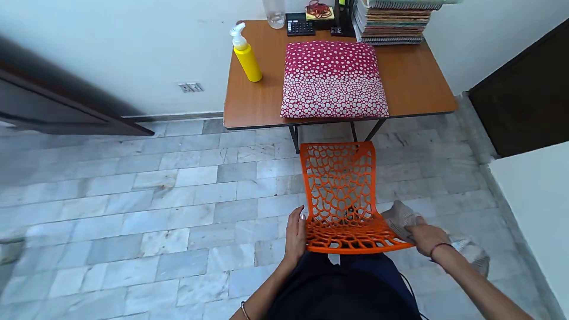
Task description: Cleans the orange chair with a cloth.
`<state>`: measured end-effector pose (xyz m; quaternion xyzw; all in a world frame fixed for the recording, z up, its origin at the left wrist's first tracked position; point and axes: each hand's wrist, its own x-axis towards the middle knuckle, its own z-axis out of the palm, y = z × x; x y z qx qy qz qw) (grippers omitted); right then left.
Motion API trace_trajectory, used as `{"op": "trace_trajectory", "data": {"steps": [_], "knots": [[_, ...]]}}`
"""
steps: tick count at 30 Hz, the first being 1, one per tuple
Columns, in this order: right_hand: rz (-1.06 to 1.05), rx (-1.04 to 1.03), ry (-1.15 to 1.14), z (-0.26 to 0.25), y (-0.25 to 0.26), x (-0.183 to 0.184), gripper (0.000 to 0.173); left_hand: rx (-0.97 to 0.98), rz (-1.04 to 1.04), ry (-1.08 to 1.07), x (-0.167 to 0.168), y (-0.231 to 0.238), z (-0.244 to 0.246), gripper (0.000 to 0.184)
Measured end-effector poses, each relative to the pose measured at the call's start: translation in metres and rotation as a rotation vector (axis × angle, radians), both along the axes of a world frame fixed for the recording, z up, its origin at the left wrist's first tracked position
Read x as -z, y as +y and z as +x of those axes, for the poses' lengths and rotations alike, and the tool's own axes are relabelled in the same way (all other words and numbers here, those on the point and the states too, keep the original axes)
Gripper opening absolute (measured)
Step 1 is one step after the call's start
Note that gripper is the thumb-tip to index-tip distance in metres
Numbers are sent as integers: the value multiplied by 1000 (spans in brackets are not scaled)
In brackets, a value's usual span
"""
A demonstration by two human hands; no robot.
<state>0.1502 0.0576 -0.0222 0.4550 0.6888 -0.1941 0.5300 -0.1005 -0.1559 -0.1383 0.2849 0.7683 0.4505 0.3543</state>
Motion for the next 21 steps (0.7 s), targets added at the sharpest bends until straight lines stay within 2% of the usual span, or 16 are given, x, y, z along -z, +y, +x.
{"op": "trace_trajectory", "data": {"steps": [3,6,9,12,14,17,21], "knots": [[-25,18,-46,-37,-29,-7,41,-21,32,1,1,0,1,53],[-210,-14,92,-85,-60,-18,38,-12,35,-9,0,1,1,53],[-366,-50,379,-132,-95,-17,48,0,37,-7,2,1,0,55],[-417,-73,514,-168,-122,-18,56,-21,57,-2,5,0,1,56],[-426,-107,556,-164,-122,-13,62,-57,60,-5,5,0,2,56],[-411,-136,535,-119,-101,-4,84,-46,43,51,4,0,2,57],[-266,-71,281,-43,-53,-13,82,-11,32,51,3,-1,1,56]]}}
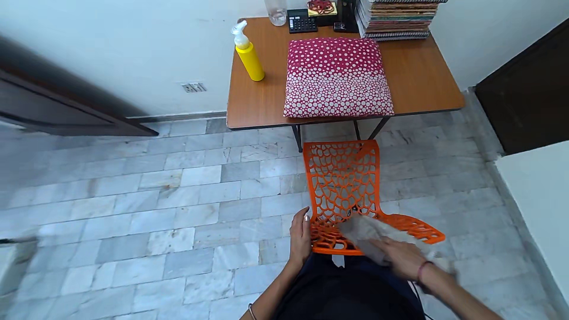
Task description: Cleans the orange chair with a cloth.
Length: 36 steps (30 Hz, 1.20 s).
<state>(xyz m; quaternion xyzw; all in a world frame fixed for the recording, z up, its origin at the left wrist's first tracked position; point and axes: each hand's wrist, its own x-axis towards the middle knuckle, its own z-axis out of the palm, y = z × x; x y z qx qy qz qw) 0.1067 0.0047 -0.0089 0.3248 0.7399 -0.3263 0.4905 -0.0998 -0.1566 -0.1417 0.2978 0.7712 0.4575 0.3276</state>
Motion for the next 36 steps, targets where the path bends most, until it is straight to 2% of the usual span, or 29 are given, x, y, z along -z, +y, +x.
{"op": "trace_trajectory", "data": {"steps": [4,7,10,12,14,17,19,23,29,32,34,36], "knots": [[245,138,-205,70,50,7,79,33,-4,2,0,0,-1,56],[332,187,-290,69,60,10,68,39,12,10,2,0,-1,55],[250,143,-307,18,31,0,41,47,16,10,2,0,-1,54],[120,97,-255,-25,3,-8,35,42,17,7,1,-1,-1,54],[3,70,-84,-59,-25,-6,38,42,24,10,1,-1,-1,54],[-102,57,137,-110,-65,-3,56,47,24,-9,1,-2,-1,55],[-133,32,224,-127,-75,1,58,28,32,-17,2,-1,-1,56],[-135,4,262,-86,-50,12,69,41,5,2,2,-1,-1,57],[123,38,-216,14,34,8,52,89,-3,-2,3,-1,-3,56],[209,51,-405,8,39,-2,41,86,2,3,3,-1,-2,54],[111,-15,-362,-16,28,-11,37,83,-6,-7,2,-1,-2,54],[-37,-98,-209,-47,11,-11,37,83,-13,-10,1,-1,-2,55]]}}
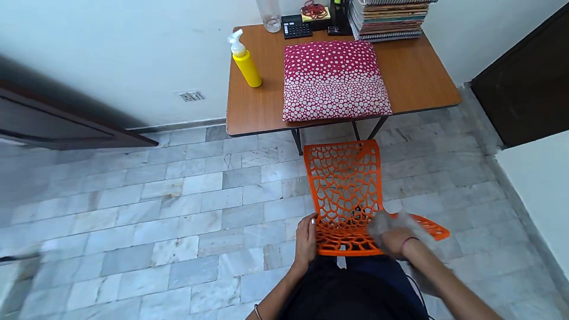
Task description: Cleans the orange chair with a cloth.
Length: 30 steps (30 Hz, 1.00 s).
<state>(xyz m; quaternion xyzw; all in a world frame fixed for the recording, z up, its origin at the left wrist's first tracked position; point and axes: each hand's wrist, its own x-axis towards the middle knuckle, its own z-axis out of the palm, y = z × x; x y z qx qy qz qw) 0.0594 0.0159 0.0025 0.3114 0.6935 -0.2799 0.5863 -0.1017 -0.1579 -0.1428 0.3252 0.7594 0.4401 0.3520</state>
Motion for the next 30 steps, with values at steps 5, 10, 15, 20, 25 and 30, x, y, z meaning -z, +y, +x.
{"op": "trace_trajectory", "data": {"steps": [5,10,15,20,25,30], "knots": [[-246,26,459,-73,-49,25,49,-12,19,25,0,0,0,55],[-282,123,478,-61,-29,47,47,-46,-12,29,-4,1,1,54],[-15,32,57,19,38,82,41,-10,-59,24,-6,2,-1,48],[186,34,-206,47,69,80,41,-65,-81,28,-8,1,2,49],[-74,73,0,-6,35,111,50,-103,-103,48,-10,1,5,50],[-329,184,428,-82,-21,122,44,-133,-150,74,-10,0,6,49]]}}
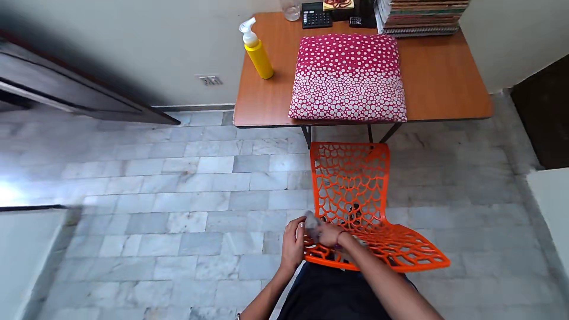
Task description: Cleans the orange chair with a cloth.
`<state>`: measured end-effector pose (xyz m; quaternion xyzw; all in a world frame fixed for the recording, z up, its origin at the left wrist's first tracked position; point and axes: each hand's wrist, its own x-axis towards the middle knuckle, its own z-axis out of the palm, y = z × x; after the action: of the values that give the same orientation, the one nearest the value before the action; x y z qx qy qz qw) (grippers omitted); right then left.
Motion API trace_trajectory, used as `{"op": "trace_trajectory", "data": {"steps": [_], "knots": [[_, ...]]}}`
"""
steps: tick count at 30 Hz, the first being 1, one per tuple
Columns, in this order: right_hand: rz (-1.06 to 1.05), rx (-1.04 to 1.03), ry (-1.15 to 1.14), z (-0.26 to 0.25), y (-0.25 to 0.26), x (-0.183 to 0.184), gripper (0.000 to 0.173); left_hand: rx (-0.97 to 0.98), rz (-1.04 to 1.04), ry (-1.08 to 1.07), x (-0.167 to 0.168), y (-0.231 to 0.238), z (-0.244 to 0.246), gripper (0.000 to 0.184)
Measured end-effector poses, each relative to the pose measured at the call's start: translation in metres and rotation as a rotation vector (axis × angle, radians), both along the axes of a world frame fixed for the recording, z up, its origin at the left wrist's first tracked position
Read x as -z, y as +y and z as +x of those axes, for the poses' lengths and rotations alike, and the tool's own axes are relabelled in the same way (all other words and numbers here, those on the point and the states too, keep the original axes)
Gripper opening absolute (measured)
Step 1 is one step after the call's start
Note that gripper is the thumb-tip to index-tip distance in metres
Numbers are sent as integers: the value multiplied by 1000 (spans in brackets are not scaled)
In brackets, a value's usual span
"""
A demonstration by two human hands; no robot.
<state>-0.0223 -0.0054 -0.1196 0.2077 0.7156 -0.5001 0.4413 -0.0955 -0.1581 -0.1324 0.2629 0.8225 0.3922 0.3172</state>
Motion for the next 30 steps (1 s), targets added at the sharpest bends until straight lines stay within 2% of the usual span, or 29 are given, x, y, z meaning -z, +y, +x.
{"op": "trace_trajectory", "data": {"steps": [3,6,10,12,14,15,18,20,22,27,30], "knots": [[-91,43,138,-11,-7,6,48,-37,-24,0,-1,0,1,48],[-81,-40,91,14,11,23,45,-46,-55,1,-4,1,1,49],[138,-213,-280,86,59,47,44,-71,-92,-7,-8,2,2,49],[276,-166,-436,125,83,65,46,-75,-107,0,-10,4,2,49],[391,-82,-515,154,97,106,60,-95,-126,27,-9,3,3,48],[414,-69,-555,156,101,111,64,-118,-140,57,-9,3,5,48],[349,-159,-615,123,100,76,57,-248,-188,76,-19,7,18,46],[223,-226,-508,99,84,73,50,-332,-218,27,-29,11,36,46],[81,-197,-379,64,60,71,49,-399,-227,63,-32,13,50,47],[-179,73,13,-4,6,96,49,-444,-214,229,-21,18,53,48],[-216,80,81,1,4,117,56,-406,-203,270,-19,14,53,48]]}}
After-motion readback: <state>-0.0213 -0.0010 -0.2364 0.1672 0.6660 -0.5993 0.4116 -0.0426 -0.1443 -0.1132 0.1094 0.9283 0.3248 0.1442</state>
